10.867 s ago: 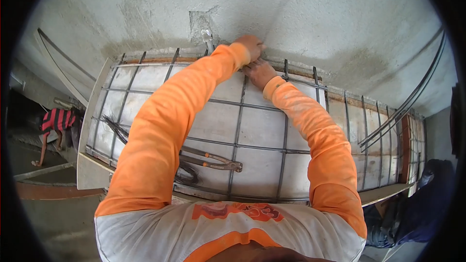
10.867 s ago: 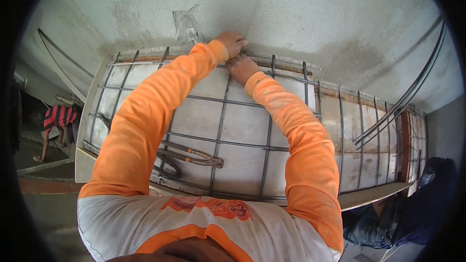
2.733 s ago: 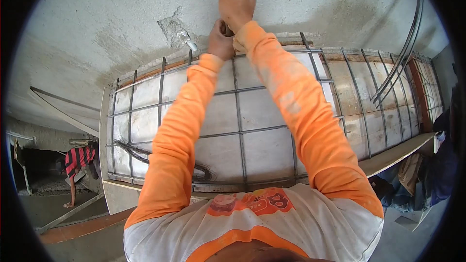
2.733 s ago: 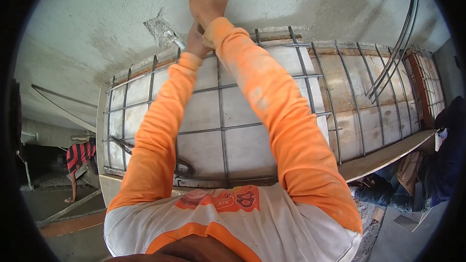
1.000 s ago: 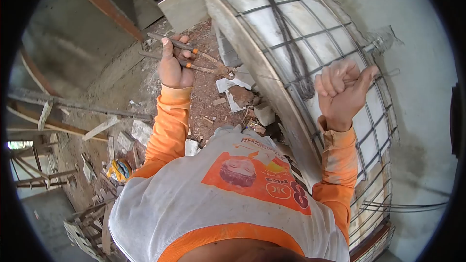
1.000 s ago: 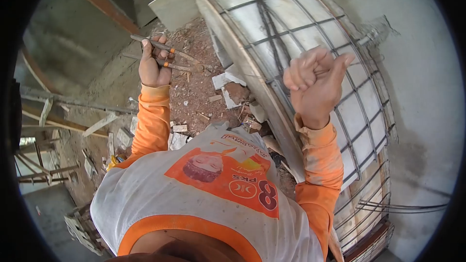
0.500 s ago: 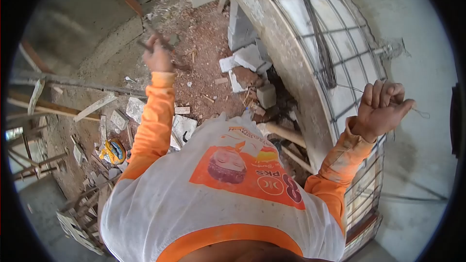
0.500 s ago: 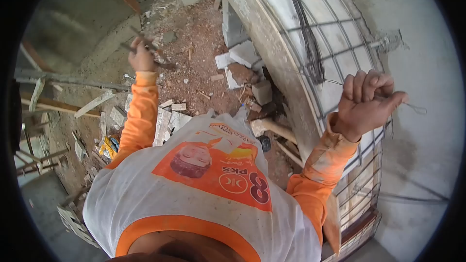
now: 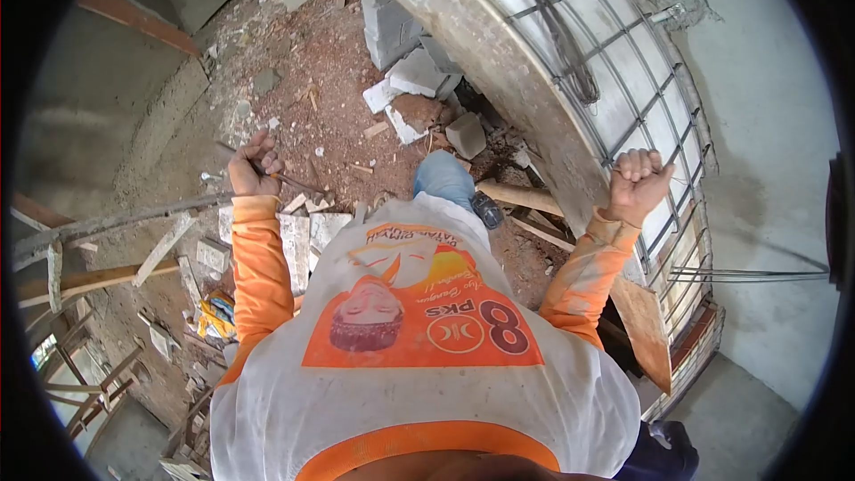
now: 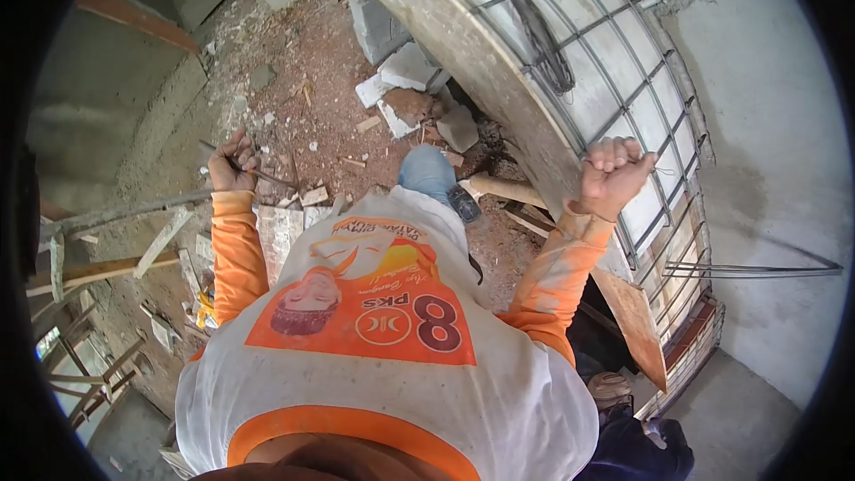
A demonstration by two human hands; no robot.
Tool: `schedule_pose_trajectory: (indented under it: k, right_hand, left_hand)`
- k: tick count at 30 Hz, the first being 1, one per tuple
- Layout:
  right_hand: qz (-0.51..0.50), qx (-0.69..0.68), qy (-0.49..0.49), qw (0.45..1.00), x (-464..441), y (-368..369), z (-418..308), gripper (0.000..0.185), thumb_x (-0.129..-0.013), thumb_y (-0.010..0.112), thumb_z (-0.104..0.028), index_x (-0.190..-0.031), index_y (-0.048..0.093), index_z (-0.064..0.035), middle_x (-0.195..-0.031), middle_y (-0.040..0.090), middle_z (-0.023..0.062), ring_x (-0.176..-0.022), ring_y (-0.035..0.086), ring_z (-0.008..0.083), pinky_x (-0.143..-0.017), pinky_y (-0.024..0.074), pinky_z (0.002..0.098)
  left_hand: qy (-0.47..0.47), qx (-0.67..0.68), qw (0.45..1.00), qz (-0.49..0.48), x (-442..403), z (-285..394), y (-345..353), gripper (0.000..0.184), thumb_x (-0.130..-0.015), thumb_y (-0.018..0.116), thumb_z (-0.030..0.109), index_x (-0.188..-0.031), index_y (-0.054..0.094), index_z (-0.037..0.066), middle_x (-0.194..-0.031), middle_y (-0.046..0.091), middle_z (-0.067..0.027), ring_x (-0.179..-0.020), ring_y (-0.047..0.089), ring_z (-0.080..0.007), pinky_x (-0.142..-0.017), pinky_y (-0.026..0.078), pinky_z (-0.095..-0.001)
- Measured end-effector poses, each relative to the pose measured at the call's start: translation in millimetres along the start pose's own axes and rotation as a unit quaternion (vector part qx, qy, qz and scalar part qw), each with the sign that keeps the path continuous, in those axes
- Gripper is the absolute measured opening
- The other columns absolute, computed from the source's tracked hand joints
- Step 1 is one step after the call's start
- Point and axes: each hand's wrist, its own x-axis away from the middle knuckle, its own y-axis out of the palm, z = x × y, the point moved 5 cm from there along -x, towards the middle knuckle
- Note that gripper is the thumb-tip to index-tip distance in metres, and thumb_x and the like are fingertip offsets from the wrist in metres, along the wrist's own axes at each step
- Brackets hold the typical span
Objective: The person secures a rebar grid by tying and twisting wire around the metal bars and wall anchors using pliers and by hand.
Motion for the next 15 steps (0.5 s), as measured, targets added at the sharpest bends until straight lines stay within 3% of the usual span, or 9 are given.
schedule_pose_trajectory:
  k: [4,6,8,9,11,15]
  right_hand:
    - [0.039,0.021,-0.009,0.999,-9.0,5.1,9.7,0.061,-0.097,0.022,-0.05,-0.07,0.054,-0.0053,-0.05,0.029,-0.0021,-0.041,0.027,0.0116,-0.037,0.027,0.0252]
    - [0.044,0.012,-0.024,0.999,-16.8,9.0,5.1,0.061,-0.097,0.023,-0.05,-0.069,0.055,-0.0054,-0.05,0.029,-0.0021,-0.041,0.027,0.0116,-0.037,0.0273,0.0249]
    - [0.032,0.006,-0.047,0.998,-24.4,15.9,-5.4,0.061,-0.097,0.024,-0.05,-0.069,0.055,-0.0054,-0.05,0.029,-0.0021,-0.041,0.027,0.0117,-0.037,0.0274,0.0249]
    - [0.019,0.008,-0.064,0.998,-28.7,17.9,-11.6,0.06,-0.097,0.024,-0.049,-0.07,0.055,-0.0054,-0.05,0.029,-0.0021,-0.041,0.028,0.0117,-0.037,0.0275,0.0249]
    - [0.008,-0.003,-0.083,0.997,-38.8,15.2,-21.2,0.06,-0.097,0.025,-0.049,-0.07,0.056,-0.0053,-0.05,0.029,-0.0021,-0.041,0.028,0.0116,-0.037,0.0275,0.0249]
    - [-0.018,-0.015,-0.127,0.992,-63.6,4.3,-42.0,0.058,-0.097,0.028,-0.048,-0.073,0.058,-0.0052,-0.05,0.03,-0.002,-0.042,0.028,0.0109,-0.037,0.0273,0.0241]
  left_hand:
    - [0.053,-0.006,0.997,0.05,0.3,17.2,54.6,0.029,-0.087,0.046,0.022,-0.097,0.06,-0.002,-0.064,0.051,-0.0048,-0.044,0.034,-0.0094,-0.039,0.029,-0.0226]
    - [0.179,-0.039,0.983,-0.009,16.0,54.2,113.4,0.034,-0.09,0.049,0.031,-0.096,0.061,0.0,-0.06,0.048,-0.0003,-0.041,0.03,-0.0067,-0.038,0.026,-0.0215]
    - [0.271,0.003,0.94,-0.205,48.1,90.7,187.8,0.042,-0.091,0.047,0.04,-0.094,0.063,0.002,-0.056,0.046,0.0018,-0.039,0.028,-0.0055,-0.038,0.024,-0.021]
    - [0.273,0.002,0.937,-0.216,49.1,101.2,208.6,0.042,-0.091,0.047,0.04,-0.094,0.063,0.002,-0.056,0.046,0.0018,-0.039,0.028,-0.0055,-0.038,0.024,-0.021]
    - [0.353,0.114,0.85,-0.373,56.4,121.9,250.5,0.039,-0.088,0.051,0.037,-0.086,0.06,0.0,-0.054,0.043,0.0002,-0.04,0.03,-0.0073,-0.039,0.024,-0.0222]
    - [0.283,0.221,0.843,-0.401,-11.6,117.5,321.6,0.034,-0.086,0.046,0.029,-0.084,0.056,-0.004,-0.053,0.04,0.0002,-0.038,0.031,-0.01,-0.039,0.026,-0.0246]
